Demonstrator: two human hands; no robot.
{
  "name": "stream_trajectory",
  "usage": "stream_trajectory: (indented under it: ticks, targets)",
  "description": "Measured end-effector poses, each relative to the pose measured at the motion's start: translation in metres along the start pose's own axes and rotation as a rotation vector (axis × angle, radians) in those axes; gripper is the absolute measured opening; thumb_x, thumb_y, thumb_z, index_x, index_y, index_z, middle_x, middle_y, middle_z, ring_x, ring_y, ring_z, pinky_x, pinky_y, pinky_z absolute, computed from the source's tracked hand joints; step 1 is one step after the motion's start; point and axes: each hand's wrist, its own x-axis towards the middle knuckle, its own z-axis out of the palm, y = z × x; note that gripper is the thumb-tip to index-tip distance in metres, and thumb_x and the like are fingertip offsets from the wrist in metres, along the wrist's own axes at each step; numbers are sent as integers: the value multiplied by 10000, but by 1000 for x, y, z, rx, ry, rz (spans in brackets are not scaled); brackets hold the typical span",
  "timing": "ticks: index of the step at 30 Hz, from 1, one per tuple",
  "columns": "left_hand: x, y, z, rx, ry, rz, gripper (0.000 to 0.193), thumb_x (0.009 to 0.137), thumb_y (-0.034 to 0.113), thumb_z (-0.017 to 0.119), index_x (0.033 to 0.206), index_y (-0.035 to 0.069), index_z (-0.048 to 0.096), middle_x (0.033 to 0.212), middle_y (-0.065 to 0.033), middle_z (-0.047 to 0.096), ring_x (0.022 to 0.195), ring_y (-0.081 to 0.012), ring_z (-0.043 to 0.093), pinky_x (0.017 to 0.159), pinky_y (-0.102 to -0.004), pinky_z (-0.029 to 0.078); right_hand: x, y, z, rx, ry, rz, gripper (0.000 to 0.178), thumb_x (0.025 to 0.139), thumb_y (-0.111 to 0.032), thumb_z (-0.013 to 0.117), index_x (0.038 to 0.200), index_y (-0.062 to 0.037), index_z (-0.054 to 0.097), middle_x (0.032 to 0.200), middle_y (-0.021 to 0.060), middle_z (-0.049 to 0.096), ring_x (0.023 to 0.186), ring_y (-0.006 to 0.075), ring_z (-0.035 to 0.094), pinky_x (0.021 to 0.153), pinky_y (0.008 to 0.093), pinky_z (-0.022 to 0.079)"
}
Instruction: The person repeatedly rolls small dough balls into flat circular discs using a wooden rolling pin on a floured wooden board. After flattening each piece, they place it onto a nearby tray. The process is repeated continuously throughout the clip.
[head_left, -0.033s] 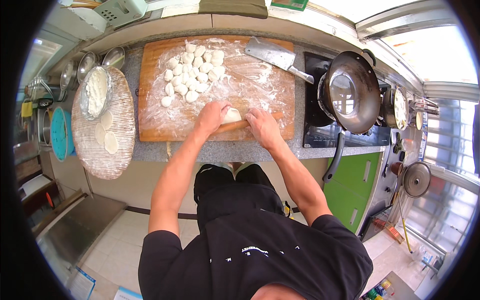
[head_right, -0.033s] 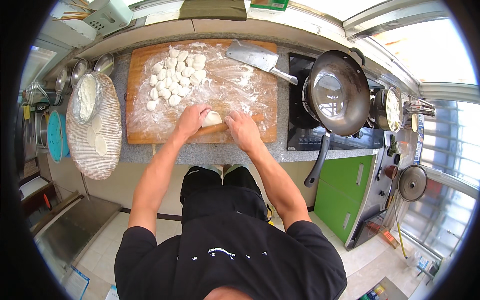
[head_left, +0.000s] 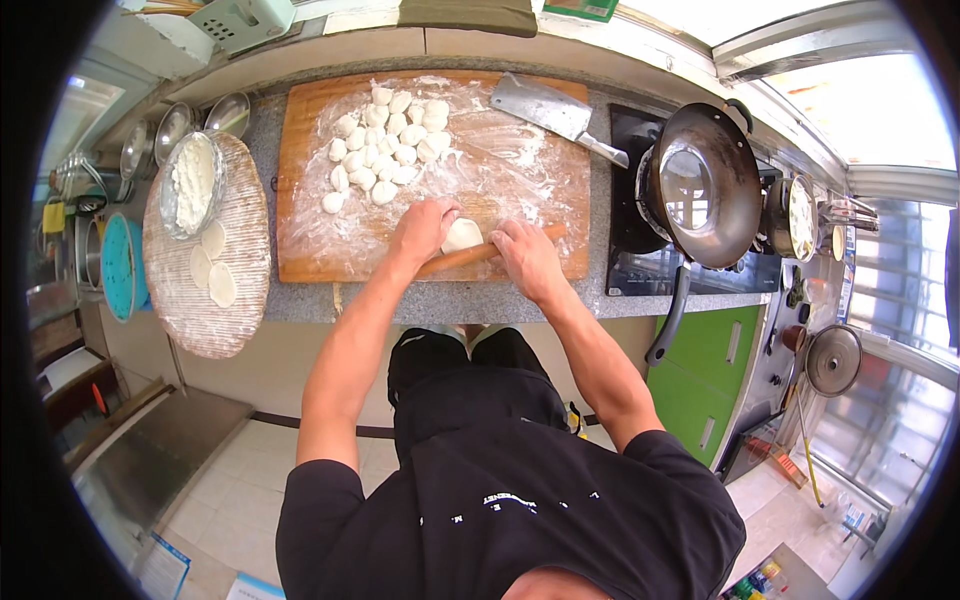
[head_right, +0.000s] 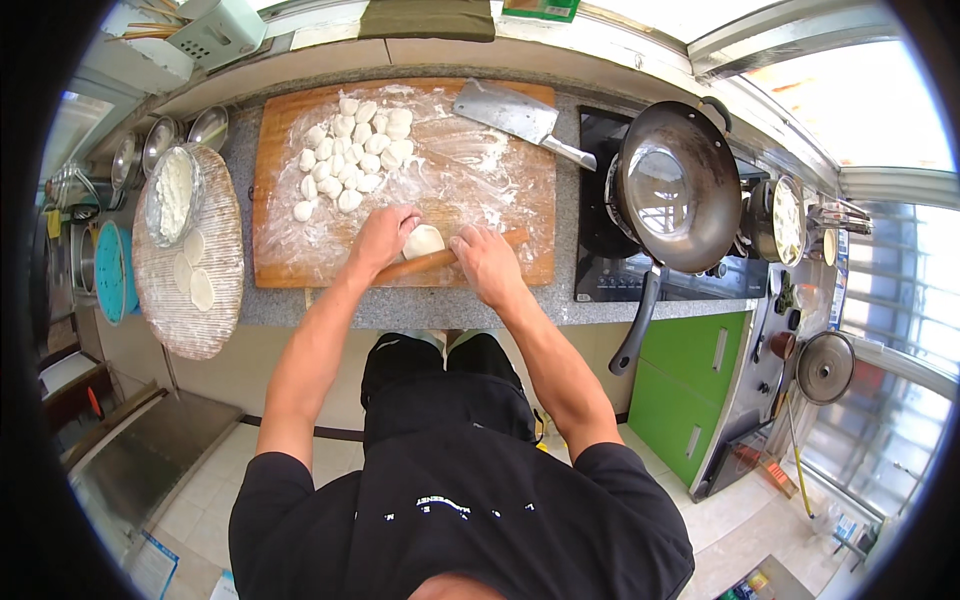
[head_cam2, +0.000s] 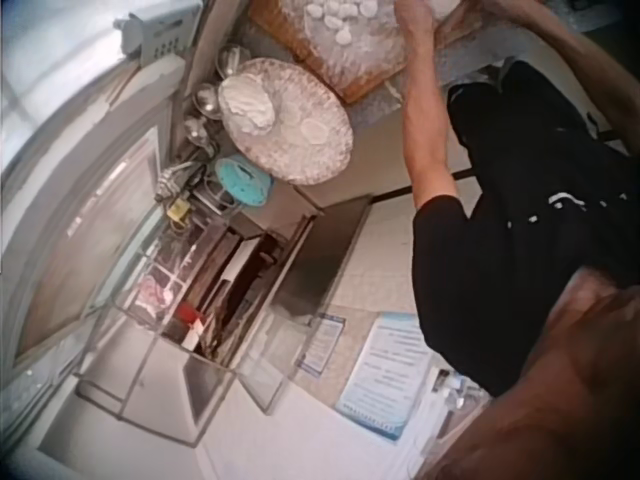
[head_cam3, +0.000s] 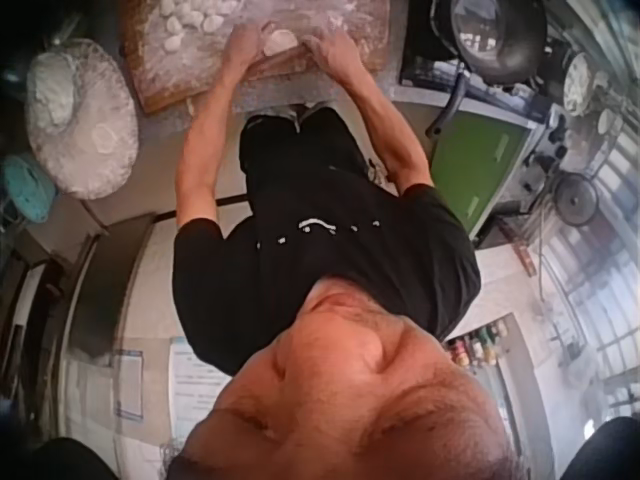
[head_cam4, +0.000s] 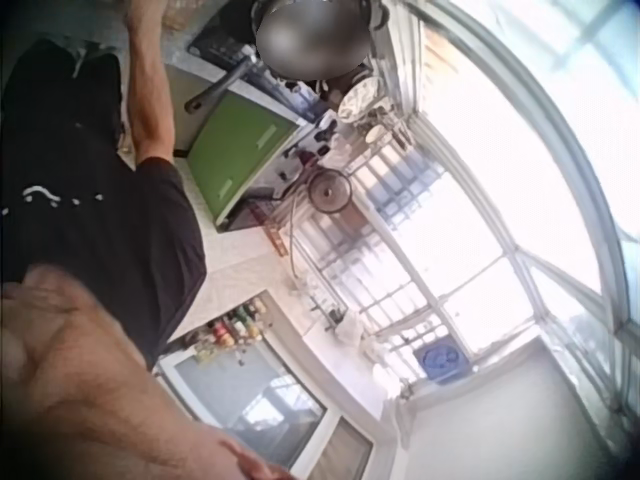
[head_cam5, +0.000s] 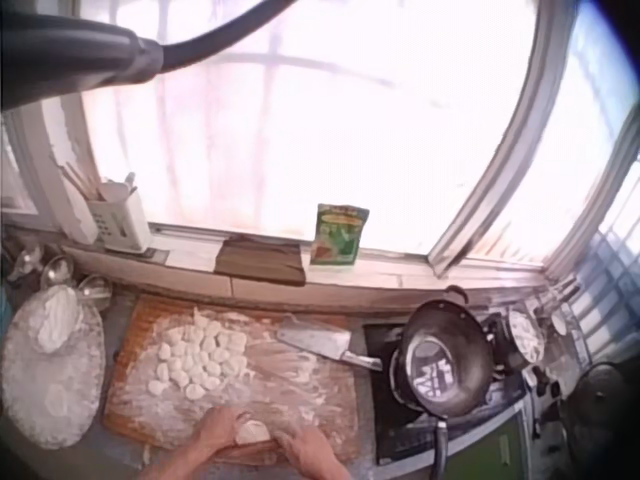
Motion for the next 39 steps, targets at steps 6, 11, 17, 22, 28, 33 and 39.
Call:
stream_trajectory:
  ticks: [6, 11, 17, 22, 28, 33, 39]
  targets:
    - [-23, 15, -10, 72, 189, -133, 276, 1083, 217, 623, 1240, 25, 745, 1180, -218, 746, 1119, -426, 707, 951, -511, 562, -11, 2, 3, -21, 152, -19, 291, 901, -138, 723, 1186, -79, 721, 1134, 91, 671, 1100, 317, 668, 967, 447, 522]
    - [-58, 15, 5, 47, 372, -22, 383, 1094, 240, 598, 1390, 6, 658, 1386, -235, 649, 1316, -440, 601, 1107, -518, 487, -4, 2, -3, -13, 91, -7, 339, 892, -164, 759, 1219, -85, 720, 1187, 88, 677, 1131, 321, 664, 984, 452, 519]
    - [-50, 3, 23, 483, 496, -17, 699, 1080, 308, 620, 1672, 22, 384, 1688, -250, 374, 1615, -453, 296, 1320, -627, 252, 28, 2, 6, -213, 50, -24, 600, 1035, -361, 679, 1564, -100, 566, 1631, 134, 532, 1564, 321, 440, 1286, 495, 348]
    - [11, -14, -4, 493, 572, -65, 770, 1084, 378, 625, 1708, 36, 330, 1732, -247, 315, 1644, -436, 247, 1345, -627, 210, 85, 9, 4, -367, -50, 105, 830, 1095, -599, 486, 1722, -74, 346, 1811, 114, 306, 1681, 292, 254, 1382, 497, 167]
    - [-40, -11, 13, 469, 363, -14, 729, 1062, 376, 663, 1663, 43, 421, 1686, -226, 380, 1581, -429, 340, 1312, -620, 256, 32, -4, 7, -283, -19, 41, 899, 1001, -538, 682, 1682, -28, 391, 1729, 143, 429, 1625, 311, 364, 1345, 508, 261]
    - [-42, 9, -9, 130, -32, 210, 606, 989, 361, 766, 1489, 43, 640, 1448, -173, 619, 1333, -386, 581, 1170, -498, 449, 4, 4, 13, -102, 57, 0, 552, 920, -265, 790, 1413, -64, 646, 1329, 93, 658, 1309, 303, 610, 1133, 460, 464]
    - [-8, 15, -3, 120, -67, 146, 463, 920, 255, 842, 1314, 43, 725, 1321, -176, 681, 1208, -362, 662, 1015, -463, 547, 4, 11, -3, -39, 47, -219, 267, 925, -160, 703, 1178, -79, 733, 1108, 72, 658, 1099, 289, 656, 981, 427, 506]
